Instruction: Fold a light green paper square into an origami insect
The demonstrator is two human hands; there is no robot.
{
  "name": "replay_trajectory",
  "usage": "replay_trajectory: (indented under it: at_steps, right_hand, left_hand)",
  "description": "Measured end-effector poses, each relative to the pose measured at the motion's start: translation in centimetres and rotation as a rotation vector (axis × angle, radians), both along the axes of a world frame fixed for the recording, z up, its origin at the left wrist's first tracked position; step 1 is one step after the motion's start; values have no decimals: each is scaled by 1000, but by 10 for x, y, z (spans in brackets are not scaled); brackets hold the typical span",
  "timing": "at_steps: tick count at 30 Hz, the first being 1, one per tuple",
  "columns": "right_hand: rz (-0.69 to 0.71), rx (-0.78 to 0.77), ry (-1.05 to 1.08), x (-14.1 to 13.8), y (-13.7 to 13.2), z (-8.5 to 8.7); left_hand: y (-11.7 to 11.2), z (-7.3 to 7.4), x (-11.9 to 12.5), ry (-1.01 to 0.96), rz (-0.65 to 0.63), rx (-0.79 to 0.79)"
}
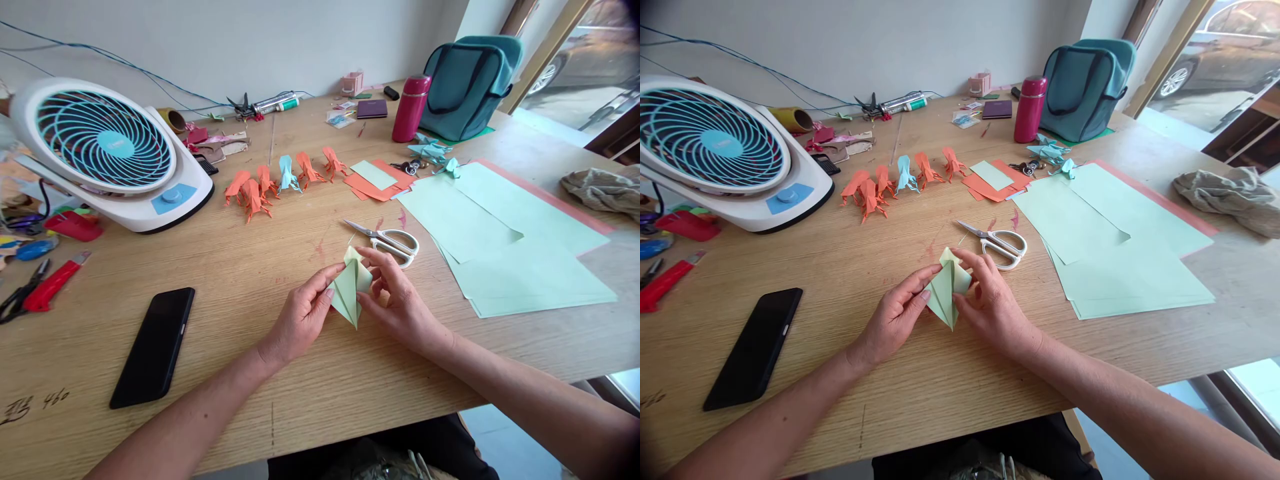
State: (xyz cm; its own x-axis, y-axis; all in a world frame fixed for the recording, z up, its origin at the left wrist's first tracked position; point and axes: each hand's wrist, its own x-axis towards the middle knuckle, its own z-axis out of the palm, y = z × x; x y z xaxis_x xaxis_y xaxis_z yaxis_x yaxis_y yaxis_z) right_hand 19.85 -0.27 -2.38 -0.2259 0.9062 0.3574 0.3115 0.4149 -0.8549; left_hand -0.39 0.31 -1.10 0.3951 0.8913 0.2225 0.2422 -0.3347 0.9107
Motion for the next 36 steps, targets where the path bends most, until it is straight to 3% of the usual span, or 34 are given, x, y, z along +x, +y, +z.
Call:
replay_trajectory:
  at_steps: [3, 6, 9, 17, 21, 26, 31, 36]
  right_hand:
    - [16, 163, -101, 1, 0, 2]
    - [33, 221, -120, 2, 2, 0]
    - [24, 217, -90, 2, 4, -2]
    - [-89, 140, -81, 4, 7, 1]
    - [-111, 107, -87, 5, 8, 2]
    - [-125, 82, -99, 5, 9, 3]
    - [-60, 15, -97, 7, 9, 6]
    - [-24, 16, -64, 7, 9, 10]
  left_hand:
    - [0, 2, 0, 44, -42, -30]
    - [-1, 6, -2, 53, -129, -102]
    - [-2, 10, -3, 0, -198, -151]
    - [-6, 13, 0, -133, -224, -308]
    - [-12, 8, 8, -153, -177, -339]
    - [-14, 1, 14, -1, 14, -265]
    - [-8, -3, 7, -46, 34, -284]
    - [-1, -3, 0, 60, 67, -238]
